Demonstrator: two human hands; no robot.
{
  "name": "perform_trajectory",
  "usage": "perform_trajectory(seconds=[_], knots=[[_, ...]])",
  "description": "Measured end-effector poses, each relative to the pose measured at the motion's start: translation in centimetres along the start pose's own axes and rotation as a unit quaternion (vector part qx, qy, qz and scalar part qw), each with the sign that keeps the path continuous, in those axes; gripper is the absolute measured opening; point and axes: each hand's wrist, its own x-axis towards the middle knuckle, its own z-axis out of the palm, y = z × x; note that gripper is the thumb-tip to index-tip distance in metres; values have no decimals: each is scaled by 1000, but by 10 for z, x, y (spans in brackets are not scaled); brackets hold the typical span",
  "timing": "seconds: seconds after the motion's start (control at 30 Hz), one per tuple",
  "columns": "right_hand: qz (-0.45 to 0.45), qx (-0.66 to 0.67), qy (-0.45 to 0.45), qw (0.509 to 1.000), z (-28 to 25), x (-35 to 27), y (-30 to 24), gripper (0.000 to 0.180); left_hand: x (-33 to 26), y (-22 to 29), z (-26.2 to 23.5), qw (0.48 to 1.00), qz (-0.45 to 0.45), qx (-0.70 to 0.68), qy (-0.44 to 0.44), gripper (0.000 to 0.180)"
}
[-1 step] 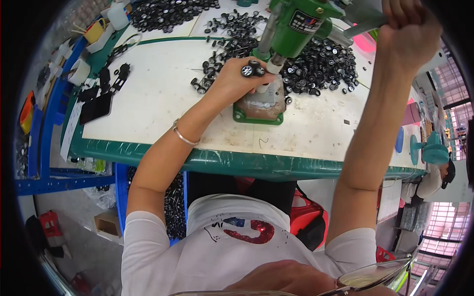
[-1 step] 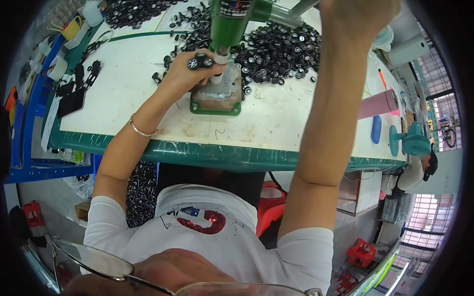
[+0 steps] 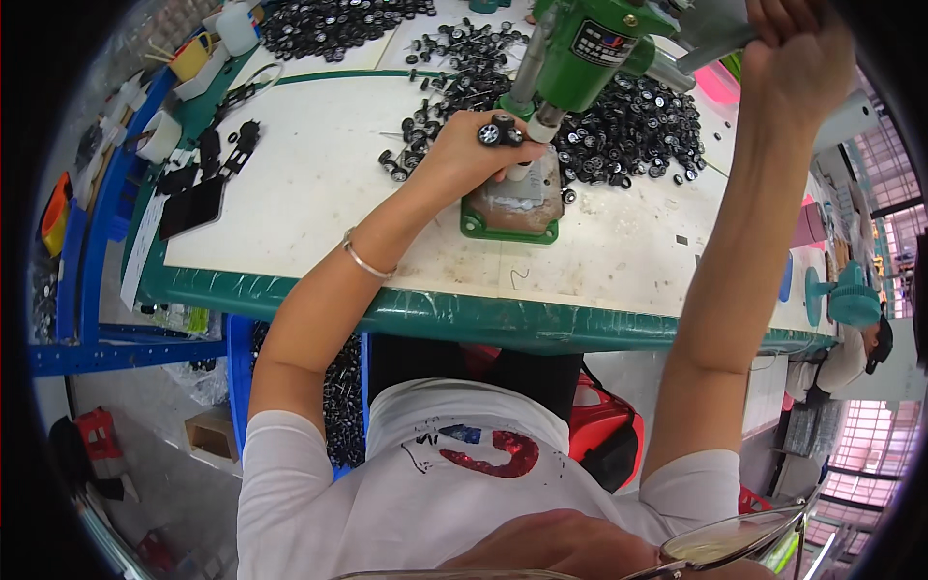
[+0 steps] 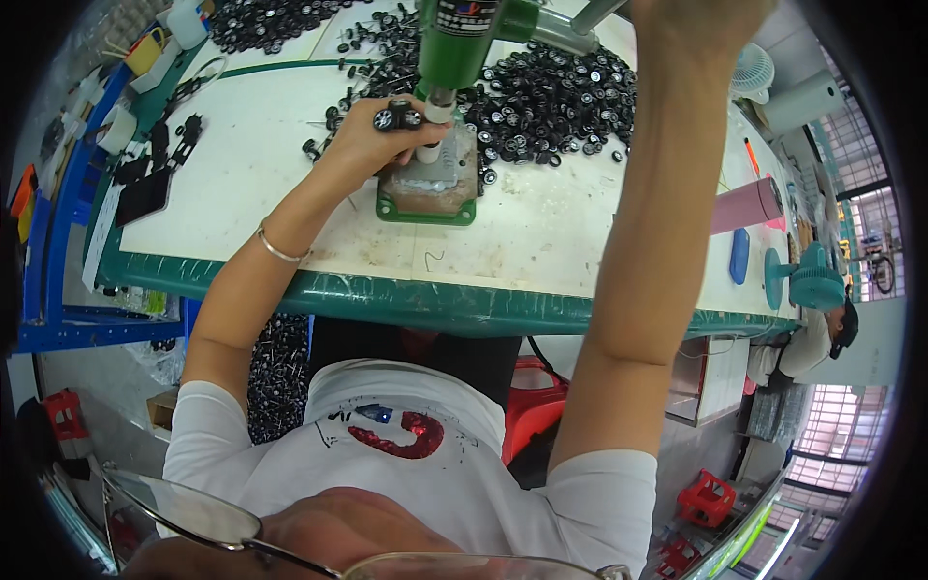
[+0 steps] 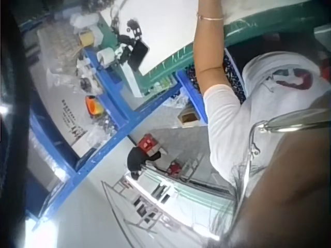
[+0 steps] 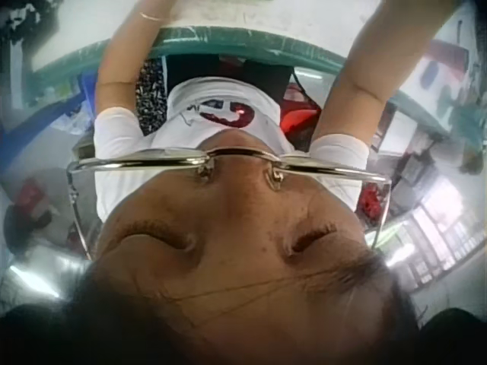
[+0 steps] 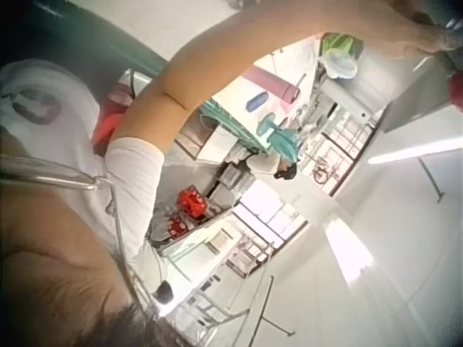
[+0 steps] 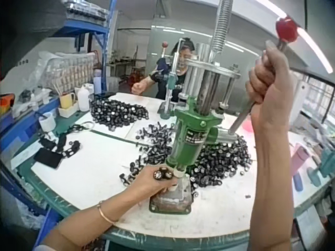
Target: The person repeatedly picks up small metal components from piles on the table, places them into a green press machine, and pulls a lever to press them. The finished parts are placed into a blue bin below the table. The process is continuous and repetitive throughout the clip.
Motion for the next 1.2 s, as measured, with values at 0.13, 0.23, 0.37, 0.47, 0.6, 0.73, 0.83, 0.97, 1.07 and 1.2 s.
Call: perform_trajectory(seconds=[0.13,0.23,0.37,0.47,0.6,0.73,0.83,0.97,1.07,1.2], knots=[[203,12,79,976,-15,40,50,21,6,-9,-6,987,-39,-155,-5,18],[203,-63,118,970,-7,44,71,16,-2,-13,-24,950,-52,-306,-9,18],[270,104,35,957,-59,78,118,9,-25,-32,-68,919,-86,-382,-50,16],[368,339,-86,861,-149,118,163,5,-33,-28,-72,946,-122,-300,-30,18],[314,129,-5,941,-66,62,120,13,-53,-29,-78,985,-120,-123,4,22],[291,-114,110,944,1,-5,38,26,-75,-17,-89,990,-134,25,36,18],[300,-160,160,927,4,-34,19,31,-91,-25,-105,983,-110,144,30,10],[315,-147,140,927,-62,-74,42,25,-102,-35,-121,977,-72,198,-10,15],[384,-127,103,909,-108,-114,46,35,-98,-31,-106,979,-81,184,-21,13],[434,-168,90,881,-105,-175,45,28,-84,-42,-85,967,-63,242,-46,14]])
